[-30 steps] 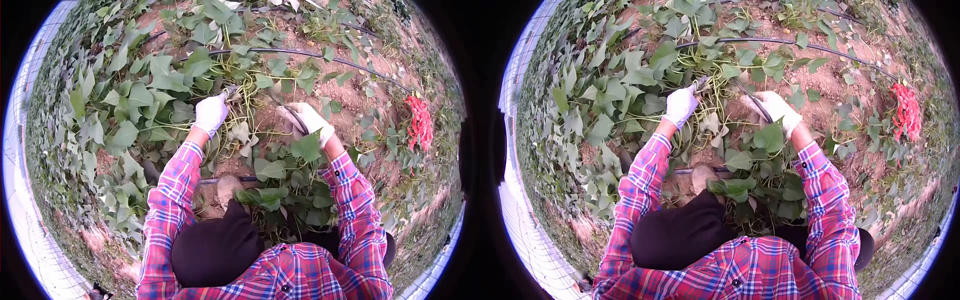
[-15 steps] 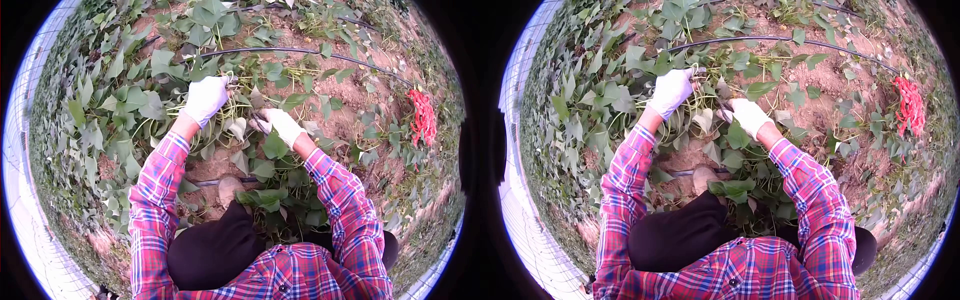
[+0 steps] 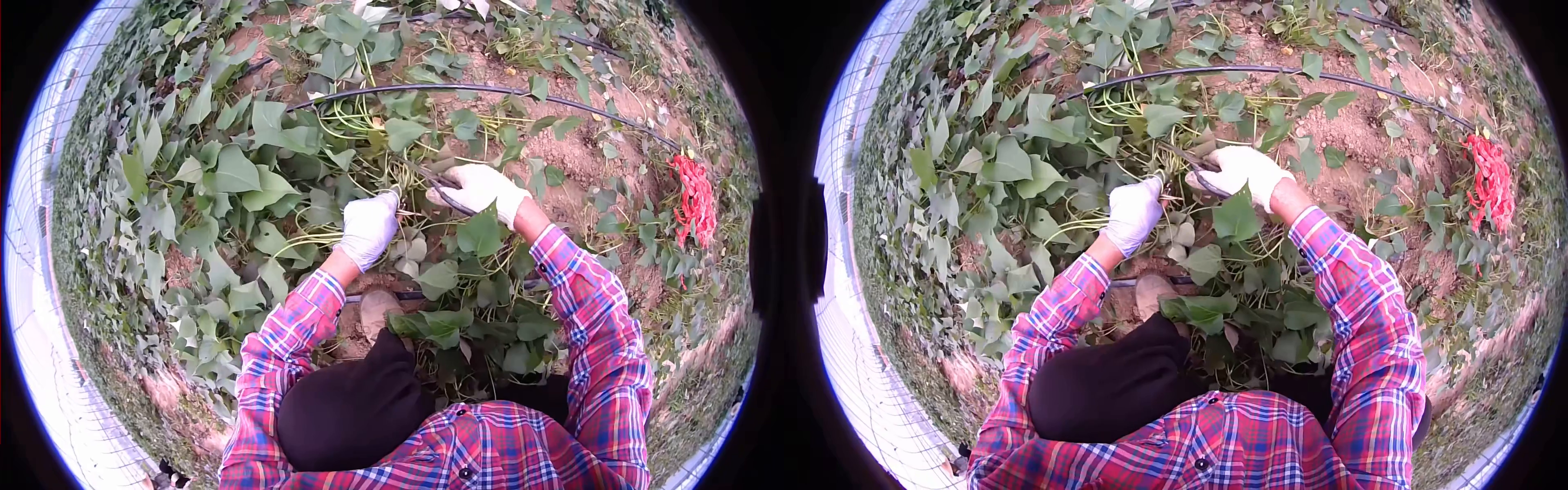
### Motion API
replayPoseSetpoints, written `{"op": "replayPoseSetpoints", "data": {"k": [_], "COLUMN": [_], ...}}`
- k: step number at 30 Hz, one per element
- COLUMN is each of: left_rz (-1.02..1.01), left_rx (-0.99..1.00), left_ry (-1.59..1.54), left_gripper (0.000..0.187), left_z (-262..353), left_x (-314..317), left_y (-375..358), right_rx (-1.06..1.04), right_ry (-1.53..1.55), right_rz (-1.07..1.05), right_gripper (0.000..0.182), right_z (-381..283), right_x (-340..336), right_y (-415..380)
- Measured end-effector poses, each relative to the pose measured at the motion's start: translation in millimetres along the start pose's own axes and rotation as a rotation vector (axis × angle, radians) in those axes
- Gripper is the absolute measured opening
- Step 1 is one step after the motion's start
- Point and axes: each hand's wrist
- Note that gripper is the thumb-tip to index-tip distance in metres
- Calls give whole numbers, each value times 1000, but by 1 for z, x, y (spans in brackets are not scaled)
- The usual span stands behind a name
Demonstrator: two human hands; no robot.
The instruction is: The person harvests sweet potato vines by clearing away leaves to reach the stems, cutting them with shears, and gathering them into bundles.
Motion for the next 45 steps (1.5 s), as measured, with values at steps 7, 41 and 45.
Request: {"op": "replayPoseSetpoints", "data": {"k": [7,41,45], "left_rz": [61,-150,-232], "left_rx": [-138,-438,-353], "left_ry": [-181,-1073,-519], "left_gripper": [41,24,36], "left_z": [-20,-80,-54], "left_x": [-12,-11,-8], "left_y": [-6,11,50], "right_rx": [-126,27,169], "right_ry": [-373,894,990], "right_rz": [56,110,-50], "right_gripper": [40,29,30], "right_z": [23,35,40], "right_x": [9,57,70], "right_y": [-23,-37,-33]}}
Point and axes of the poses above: each hand's wrist, its own y-axis towards the middle knuckle, its own x-axis out of the palm, z = x × y, and after that the axes turned 11 degrees about -x, right-handed
